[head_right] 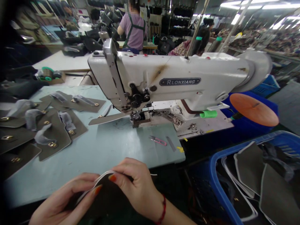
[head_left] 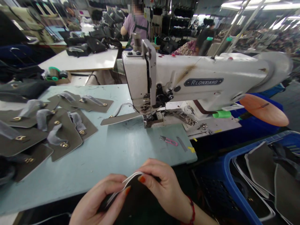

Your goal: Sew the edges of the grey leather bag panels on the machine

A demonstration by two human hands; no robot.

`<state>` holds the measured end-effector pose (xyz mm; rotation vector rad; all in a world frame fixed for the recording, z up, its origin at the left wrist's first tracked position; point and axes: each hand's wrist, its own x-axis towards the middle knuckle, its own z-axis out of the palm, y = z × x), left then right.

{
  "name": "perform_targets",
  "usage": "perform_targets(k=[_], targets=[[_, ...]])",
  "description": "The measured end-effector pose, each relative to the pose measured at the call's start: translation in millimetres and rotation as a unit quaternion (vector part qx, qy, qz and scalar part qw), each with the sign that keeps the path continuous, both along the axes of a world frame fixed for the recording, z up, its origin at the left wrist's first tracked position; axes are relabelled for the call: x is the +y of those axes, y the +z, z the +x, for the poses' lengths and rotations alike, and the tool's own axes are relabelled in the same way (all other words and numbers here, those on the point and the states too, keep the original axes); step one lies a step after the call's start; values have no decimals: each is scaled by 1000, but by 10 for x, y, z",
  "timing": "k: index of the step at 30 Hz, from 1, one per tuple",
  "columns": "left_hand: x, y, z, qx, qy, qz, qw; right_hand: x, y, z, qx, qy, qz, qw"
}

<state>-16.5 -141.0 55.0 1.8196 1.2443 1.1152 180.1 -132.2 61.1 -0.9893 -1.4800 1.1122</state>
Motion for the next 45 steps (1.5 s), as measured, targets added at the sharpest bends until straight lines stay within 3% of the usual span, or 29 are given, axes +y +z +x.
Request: perform_targets(k=[6,18,24,29,33,41,45], targets=[[59,-4,-41,12,-76,-9,997,41,-6,-14,7,-9,41,999],[61,86,87,-32,-60,-2,998,29,-39,-41,-38,-43,71,996],[72,94,186,-39,-64,7,997,-10,-116,-104,-70,-128,86,986],[153,150,215,-62,-56,-93,992,-26,-182,-100,-101,-148,113,977],[241,149,184,-32,-137,-156,978,-26,-213,-97,-113,-145,122,975],[139,50,270,16,-103,-16,994,12,-245,-138,-143,-138,123,972],[196,127,-3,41,-64,28,997,65,-489,-35,-194,-106,147,964]])
